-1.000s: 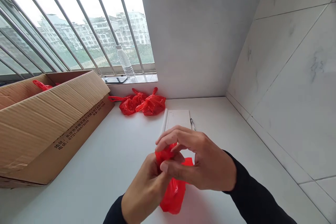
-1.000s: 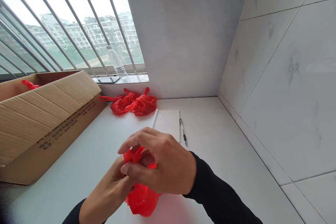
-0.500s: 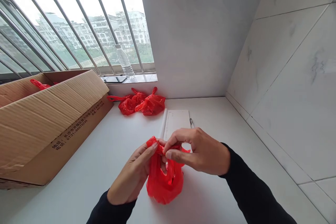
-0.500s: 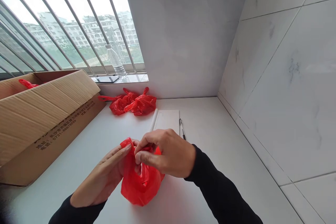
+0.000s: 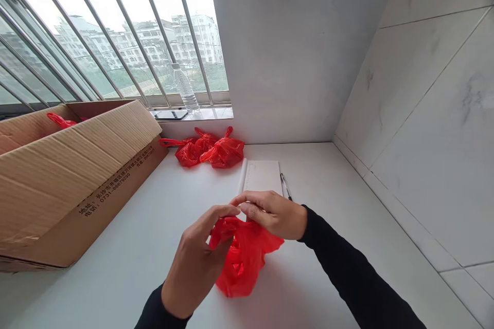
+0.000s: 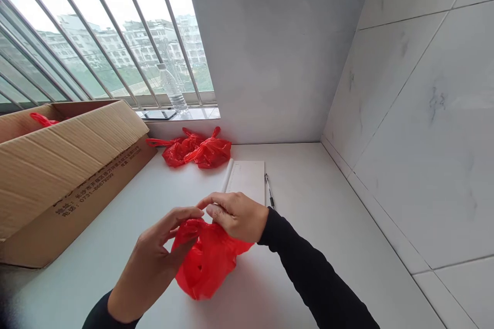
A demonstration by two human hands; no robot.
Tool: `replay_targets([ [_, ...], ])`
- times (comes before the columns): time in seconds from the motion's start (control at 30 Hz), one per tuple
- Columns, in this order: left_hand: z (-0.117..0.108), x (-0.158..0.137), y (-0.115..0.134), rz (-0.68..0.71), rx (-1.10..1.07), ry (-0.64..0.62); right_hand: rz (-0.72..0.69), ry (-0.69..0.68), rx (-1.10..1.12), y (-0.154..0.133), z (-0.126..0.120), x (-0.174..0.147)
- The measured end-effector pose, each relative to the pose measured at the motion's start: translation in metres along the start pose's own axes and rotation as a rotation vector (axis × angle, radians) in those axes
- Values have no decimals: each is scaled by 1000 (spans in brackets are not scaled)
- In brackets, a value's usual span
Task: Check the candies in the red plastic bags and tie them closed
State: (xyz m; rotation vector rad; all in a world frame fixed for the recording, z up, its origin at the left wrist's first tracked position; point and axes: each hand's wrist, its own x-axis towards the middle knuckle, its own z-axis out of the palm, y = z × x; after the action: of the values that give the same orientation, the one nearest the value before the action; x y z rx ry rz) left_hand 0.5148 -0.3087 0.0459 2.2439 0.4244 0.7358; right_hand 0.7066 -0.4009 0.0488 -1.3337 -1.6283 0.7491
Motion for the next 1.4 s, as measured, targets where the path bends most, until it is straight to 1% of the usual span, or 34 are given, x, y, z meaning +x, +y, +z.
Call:
replay_targets([
  [0.07,4,-2,-8,166,129,77,-8,-110,56,6,-1,1],
  [0.13,8,-4,-14,296,175,111,-3,-225,124,10,-2,2],
  [0.2,8,-6,-18,372,199,137,5,-292,156,12,-4,3],
  [0.27,6,-7,-21,387,232,152,-1,-300,142,13,-4,4],
  [0.33,3,-9,-23,365,259,148,-15,-245,110,13,-2,4],
  [0.4,2,-10,-26,332,264,128,-16,-155,69,13,-1,4],
  [0.5,3,-17,-34,265,245,125,-1,-43,-61,13,-3,3],
  [0.57,5,-24,-41,203,229,130,8,-19,-118,14,-7,3],
  [0.63,7,-33,-46,149,211,130,23,-16,-128,16,-11,3],
  [0.7,6,-42,-50,125,211,134,47,-17,-130,20,-15,3],
  [0.8,0,-57,-55,126,284,177,106,-5,-167,31,-23,3],
  [0.87,-6,-68,-60,122,334,184,163,33,-236,43,-30,4],
  [0.97,-11,-83,-67,54,349,154,263,127,-353,63,-41,4],
  [1.03,-11,-88,-70,-18,318,156,299,158,-392,71,-45,3],
  [1.1,-10,-88,-69,-90,258,191,299,143,-405,72,-47,2],
  [1.17,-6,-86,-67,-159,204,238,272,125,-425,65,-44,1],
  [1.27,0,-81,-63,-177,149,275,139,101,-447,47,-31,0],
  [1.33,4,-80,-60,-173,111,267,42,33,-410,36,-15,1],
  [1.4,8,-81,-56,-188,74,251,10,-96,-374,31,2,5],
])
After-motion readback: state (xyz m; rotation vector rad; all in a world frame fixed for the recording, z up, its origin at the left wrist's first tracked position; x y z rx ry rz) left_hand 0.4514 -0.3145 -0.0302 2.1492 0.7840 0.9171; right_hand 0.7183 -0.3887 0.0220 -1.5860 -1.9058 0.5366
